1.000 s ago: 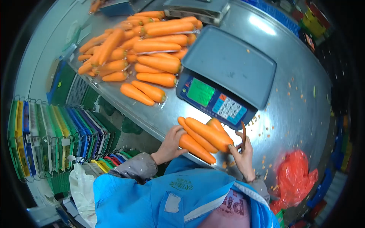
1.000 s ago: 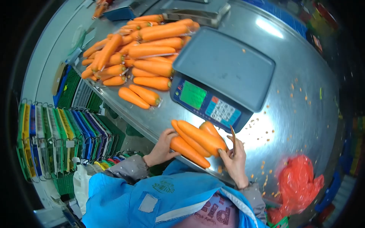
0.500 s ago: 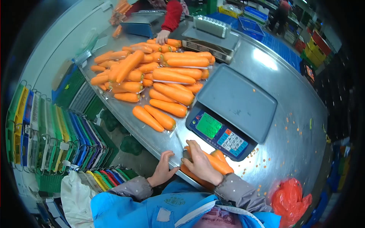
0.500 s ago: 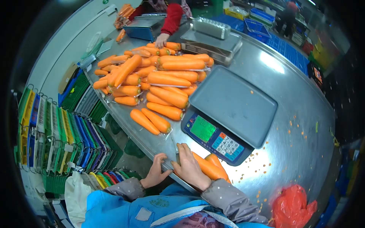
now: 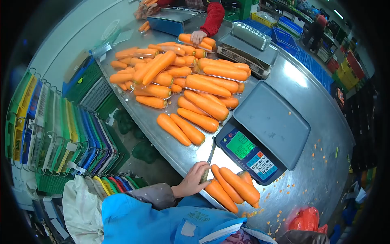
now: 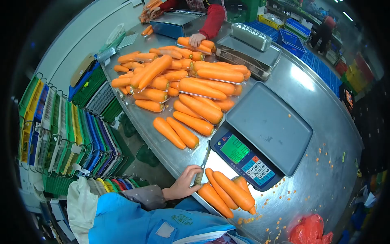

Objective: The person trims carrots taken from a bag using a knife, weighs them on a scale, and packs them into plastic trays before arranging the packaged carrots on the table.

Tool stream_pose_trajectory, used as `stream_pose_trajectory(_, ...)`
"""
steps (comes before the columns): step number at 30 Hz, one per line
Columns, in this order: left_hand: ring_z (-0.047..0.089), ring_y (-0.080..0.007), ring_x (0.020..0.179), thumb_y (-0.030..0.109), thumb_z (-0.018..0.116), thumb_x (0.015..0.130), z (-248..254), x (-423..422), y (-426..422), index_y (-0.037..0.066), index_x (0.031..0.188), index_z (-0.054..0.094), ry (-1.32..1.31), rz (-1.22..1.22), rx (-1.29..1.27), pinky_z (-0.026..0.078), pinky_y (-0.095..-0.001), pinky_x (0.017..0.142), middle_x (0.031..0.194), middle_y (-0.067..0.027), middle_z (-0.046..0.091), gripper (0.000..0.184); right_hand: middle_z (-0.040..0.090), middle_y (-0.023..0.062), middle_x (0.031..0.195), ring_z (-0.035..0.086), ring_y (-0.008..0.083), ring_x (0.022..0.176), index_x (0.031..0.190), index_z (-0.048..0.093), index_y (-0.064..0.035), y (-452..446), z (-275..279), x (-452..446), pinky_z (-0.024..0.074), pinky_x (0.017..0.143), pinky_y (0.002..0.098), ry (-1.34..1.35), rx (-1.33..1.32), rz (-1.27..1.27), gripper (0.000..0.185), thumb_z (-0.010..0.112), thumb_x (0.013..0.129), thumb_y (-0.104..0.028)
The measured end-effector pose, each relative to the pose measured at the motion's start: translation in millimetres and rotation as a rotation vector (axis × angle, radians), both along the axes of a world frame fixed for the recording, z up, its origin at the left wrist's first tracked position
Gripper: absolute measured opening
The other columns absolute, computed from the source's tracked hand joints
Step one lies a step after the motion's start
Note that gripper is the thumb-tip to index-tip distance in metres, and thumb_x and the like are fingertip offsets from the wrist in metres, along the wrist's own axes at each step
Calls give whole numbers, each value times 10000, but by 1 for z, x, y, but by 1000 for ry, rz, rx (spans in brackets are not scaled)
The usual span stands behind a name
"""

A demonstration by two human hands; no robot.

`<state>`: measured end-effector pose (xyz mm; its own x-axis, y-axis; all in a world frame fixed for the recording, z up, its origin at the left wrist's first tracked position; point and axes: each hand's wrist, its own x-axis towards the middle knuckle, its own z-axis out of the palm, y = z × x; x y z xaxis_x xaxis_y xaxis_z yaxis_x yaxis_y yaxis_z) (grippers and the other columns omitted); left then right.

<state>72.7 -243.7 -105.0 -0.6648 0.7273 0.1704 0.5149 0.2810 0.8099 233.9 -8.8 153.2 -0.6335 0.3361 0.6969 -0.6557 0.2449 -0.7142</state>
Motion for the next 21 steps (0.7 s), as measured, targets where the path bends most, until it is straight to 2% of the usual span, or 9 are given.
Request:
stream_pose_trajectory(10, 407, -328, 1120, 69, 639, 755, 9, 2, 50, 22, 1165, 413, -22, -213, -19, 352, -368, 960, 1178, -157, 394, 470, 466, 37, 669, 506, 170, 652, 894, 482, -34, 17, 0, 57, 457, 659, 291, -15, 92, -179, 259, 415, 913, -284)
stream_pose_trajectory(18, 440, -337, 1038, 54, 665, 678, 31, 39, 99, 28, 1120, 445, 232, -416, -24, 349, -422, 900, 1137, -158, 446, 495, 432, 28, 648, 467, 164, 616, 836, 455, -48, 12, -6, 138, 436, 623, 283, -29, 97, -396, 218, 415, 896, -254)
stream_pose_trajectory(21, 441, -345, 1036, 53, 663, 675, 33, 68, 115, 38, 1107, 452, 211, -543, -3, 335, -422, 905, 1123, -150, 458, 481, 419, 25, 640, 453, 161, 602, 814, 445, -53, 2, -6, 178, 428, 609, 280, -18, 101, -492, 206, 416, 890, -243)
